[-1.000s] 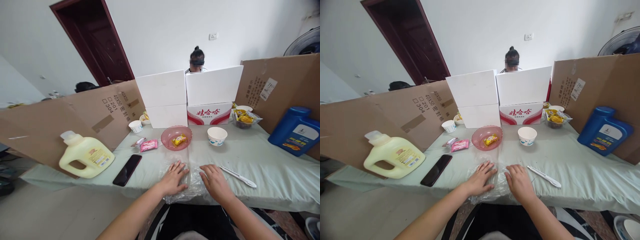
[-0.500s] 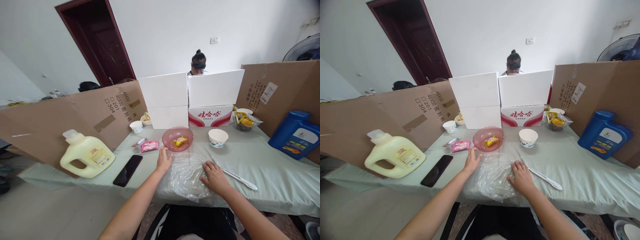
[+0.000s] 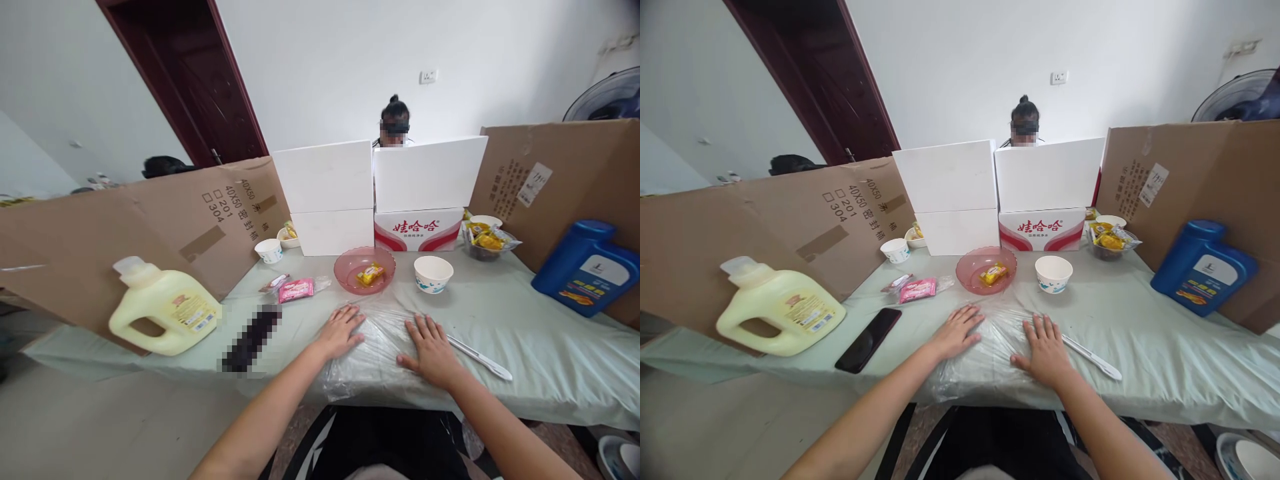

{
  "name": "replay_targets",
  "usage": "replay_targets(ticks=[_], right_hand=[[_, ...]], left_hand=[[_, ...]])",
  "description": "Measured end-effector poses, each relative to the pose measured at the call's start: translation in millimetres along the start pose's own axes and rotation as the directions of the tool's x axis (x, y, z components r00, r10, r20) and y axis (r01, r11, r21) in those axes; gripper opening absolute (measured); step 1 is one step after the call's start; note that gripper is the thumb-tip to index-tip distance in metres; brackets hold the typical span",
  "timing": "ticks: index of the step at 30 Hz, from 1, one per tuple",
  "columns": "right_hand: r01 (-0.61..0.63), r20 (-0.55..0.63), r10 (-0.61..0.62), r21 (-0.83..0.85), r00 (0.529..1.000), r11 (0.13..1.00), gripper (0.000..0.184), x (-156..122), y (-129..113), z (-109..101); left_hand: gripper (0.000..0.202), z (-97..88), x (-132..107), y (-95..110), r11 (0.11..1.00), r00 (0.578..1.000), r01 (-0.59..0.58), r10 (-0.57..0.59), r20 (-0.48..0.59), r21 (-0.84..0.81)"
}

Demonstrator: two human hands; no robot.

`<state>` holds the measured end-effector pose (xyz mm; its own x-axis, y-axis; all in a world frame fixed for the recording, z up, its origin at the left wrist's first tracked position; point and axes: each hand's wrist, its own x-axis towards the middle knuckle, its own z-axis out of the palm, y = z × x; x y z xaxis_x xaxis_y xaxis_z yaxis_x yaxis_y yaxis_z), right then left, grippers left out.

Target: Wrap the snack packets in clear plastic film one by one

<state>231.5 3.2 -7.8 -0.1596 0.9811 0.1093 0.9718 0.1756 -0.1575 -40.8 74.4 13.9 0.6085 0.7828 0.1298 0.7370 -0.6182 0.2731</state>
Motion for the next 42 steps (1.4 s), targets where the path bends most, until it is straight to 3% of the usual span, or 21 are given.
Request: replay_targets(ticks=[2,4,7,9,12,15,17,19,21,23,26,29,32,34,40,42], right_hand=[[-0.060,-0.040,0.059,-0.009,0.997,0.998,0.084,1.2,8.9,-2.6],[-0.034,-0.080,0.037,0.033,0.996,0.999,0.071,-1.9,20.3,-9.3],[0.119,-0.115,-0.101,0.163,0.988,0.979,0.058,-16.1,38.6,-25.9],[0.195,-0.089,-0.179,0.235,0.980,0.952,0.063,-29.5,46.9,-37.5],[0.265,-0.003,-0.275,0.280,0.961,0.923,0.087,-48.0,46.4,-46.4],[0.360,0.060,-0.391,0.280,0.919,0.890,0.097,-59.7,32.5,-39.9],[0.414,0.065,-0.447,0.276,0.892,0.867,0.083,-65.0,21.8,-31.1],[0.438,0.029,-0.464,0.282,0.885,0.853,0.056,-70.0,14.1,-24.7],[0.422,-0.033,-0.435,0.314,0.900,0.851,0.035,-74.9,11.1,-23.8],[0.372,-0.084,-0.369,0.386,0.926,0.844,0.028,-77.5,11.9,-27.8],[0.244,-0.113,-0.218,0.539,0.969,0.806,0.028,-68.9,16.1,-34.9],[0.044,-0.085,0.011,0.619,0.996,0.784,0.032,-40.8,17.0,-35.7],[-0.156,-0.034,0.201,0.510,0.979,0.846,0.037,-3.5,11.5,-31.2],[-0.231,-0.024,0.263,0.408,0.965,0.883,0.039,16.7,5.8,-26.5],[-0.286,-0.029,0.298,0.209,0.954,0.935,0.047,29.1,-0.5,-11.2],[-0.256,-0.099,0.267,0.113,0.959,0.960,0.046,24.8,0.9,-12.7]], left_hand=[[0.043,-7.1,-0.4,-12.9,0.997,0.995,0.080,-0.079,-0.061,0.010],[0.036,-18.3,-5.4,-20.1,0.996,0.980,0.085,-0.089,-0.176,-0.029],[0.027,-39.0,-27.4,-18.1,0.991,0.939,-0.011,-0.036,-0.342,-0.136],[0.025,-50.2,-51.6,-12.7,0.976,0.930,-0.078,-0.003,-0.368,-0.204],[0.034,-53.8,-93.7,-7.6,0.961,0.955,-0.156,0.088,-0.282,-0.230],[0.071,-40.1,-129.1,-8.6,0.974,0.976,-0.200,0.187,-0.116,-0.108],[0.072,-27.5,-144.0,-9.5,0.982,0.982,-0.188,0.188,-0.022,-0.013],[0.052,-18.3,-151.0,-8.3,0.987,0.987,-0.160,0.160,-0.012,0.019],[0.033,-15.4,-150.0,-5.0,0.991,0.989,-0.128,0.124,-0.079,-0.038],[0.022,-18.8,-141.2,-1.8,0.981,0.986,-0.078,0.049,-0.161,-0.178],[0.029,-29.3,-113.7,-2.7,0.942,0.963,0.028,-0.115,-0.245,-0.333],[0.033,-35.9,-75.6,-10.6,0.956,0.914,0.226,-0.274,-0.300,-0.188],[0.028,-33.0,-42.2,-18.8,0.899,0.854,0.438,-0.414,-0.316,0.006],[0.027,-26.9,-28.8,-22.6,0.867,0.830,0.496,-0.457,-0.320,0.051],[0.020,-15.5,-24.8,-29.6,0.836,0.818,0.538,-0.488,-0.305,0.106],[0.014,-19.7,-26.8,-27.0,0.828,0.807,0.547,-0.485,-0.335,0.119]])
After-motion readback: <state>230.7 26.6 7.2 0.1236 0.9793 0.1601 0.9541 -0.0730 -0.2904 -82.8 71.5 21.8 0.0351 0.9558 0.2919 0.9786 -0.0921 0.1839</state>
